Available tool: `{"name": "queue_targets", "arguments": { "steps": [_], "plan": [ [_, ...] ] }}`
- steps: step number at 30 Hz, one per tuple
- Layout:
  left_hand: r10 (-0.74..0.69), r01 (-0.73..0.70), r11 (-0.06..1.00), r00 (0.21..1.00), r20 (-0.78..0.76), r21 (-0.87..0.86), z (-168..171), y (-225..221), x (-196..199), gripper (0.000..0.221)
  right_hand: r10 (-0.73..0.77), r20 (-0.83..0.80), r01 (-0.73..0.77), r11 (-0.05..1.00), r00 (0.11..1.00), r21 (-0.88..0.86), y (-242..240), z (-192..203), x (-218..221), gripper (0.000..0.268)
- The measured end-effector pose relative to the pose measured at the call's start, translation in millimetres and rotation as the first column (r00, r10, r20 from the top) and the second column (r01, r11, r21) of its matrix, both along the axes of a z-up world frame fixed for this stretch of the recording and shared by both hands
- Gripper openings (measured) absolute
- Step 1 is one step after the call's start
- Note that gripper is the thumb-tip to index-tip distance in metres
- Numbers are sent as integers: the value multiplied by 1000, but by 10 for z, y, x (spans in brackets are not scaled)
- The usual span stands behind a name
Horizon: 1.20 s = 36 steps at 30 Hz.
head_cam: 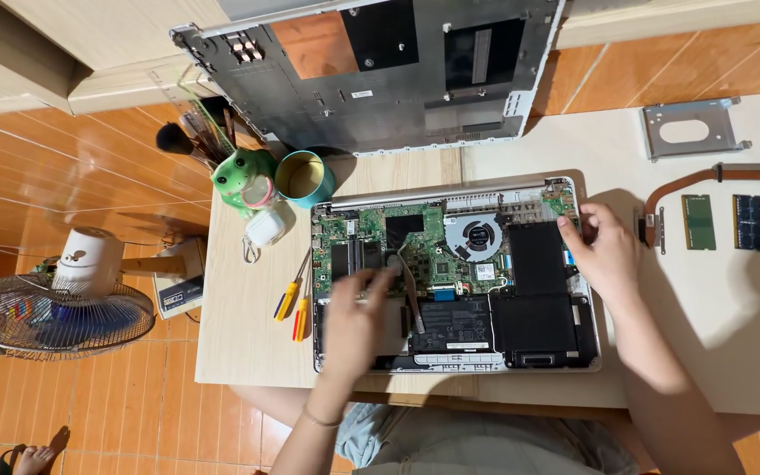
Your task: The person removes and adjusts internal components such as the fan, battery, and motherboard of a laptop.
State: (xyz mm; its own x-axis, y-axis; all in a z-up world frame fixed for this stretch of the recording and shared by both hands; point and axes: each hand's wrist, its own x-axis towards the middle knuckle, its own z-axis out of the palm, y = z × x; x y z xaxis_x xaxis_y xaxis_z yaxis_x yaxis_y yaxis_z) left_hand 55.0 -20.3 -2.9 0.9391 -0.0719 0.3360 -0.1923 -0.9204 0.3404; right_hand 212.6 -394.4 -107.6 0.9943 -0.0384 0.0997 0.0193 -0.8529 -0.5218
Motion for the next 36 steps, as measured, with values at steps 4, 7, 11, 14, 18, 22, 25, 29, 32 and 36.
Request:
{"name": "queue_targets", "arguments": {
  "steps": [4, 7, 11, 14, 18, 22, 25, 29, 32, 36],
  "plan": [
    [449, -449, 893, 893, 20, 27, -98, 572, -228, 27, -4, -26, 4, 1000, 1000, -5, 4, 11, -6, 59],
    [513, -513, 857, 843, -166, 41, -13, 713, -366, 22, 12, 30, -13, 1000, 999, 3, -15, -21, -16, 58],
    [484, -492, 871, 849, -214, 19, -219, 788, -480, 23, -19, -32, 20, 999, 999, 34, 46, 76, -33, 57],
    [487, -504, 863, 839, -242, -12, -275, 820, -510, 26, -11, -15, 12, 999, 1000, 36, 10, 5, -23, 57],
    [455, -485, 872, 854, -251, -66, -255, 867, -536, 30, 5, 14, -5, 1000, 1000, -6, 4, 10, -21, 56],
    [536, -626, 747, 767, -352, -226, -320, 1091, -734, 28, -13, 5, 13, 999, 1000, 31, 45, 84, -43, 55],
    [512, -633, 595, 773, -374, -495, -150, 1113, -882, 30, -17, -21, 17, 999, 1000, 28, 39, 84, -36, 55],
    [315, -605, 347, 795, -519, -717, -154, 1052, -852, 27, -10, -15, 10, 1000, 1000, 16, 49, 99, -35, 54],
    [67, -429, 376, 897, -438, -821, -119, 868, -690, 21, -18, -37, 19, 999, 999, 32, 56, 129, -17, 53],
    [-260, -1, 727, 925, -277, -686, 519, 260, -224, 16, -2, -12, 3, 1000, 1000, 27, 43, 79, -54, 53]
  ]
}}
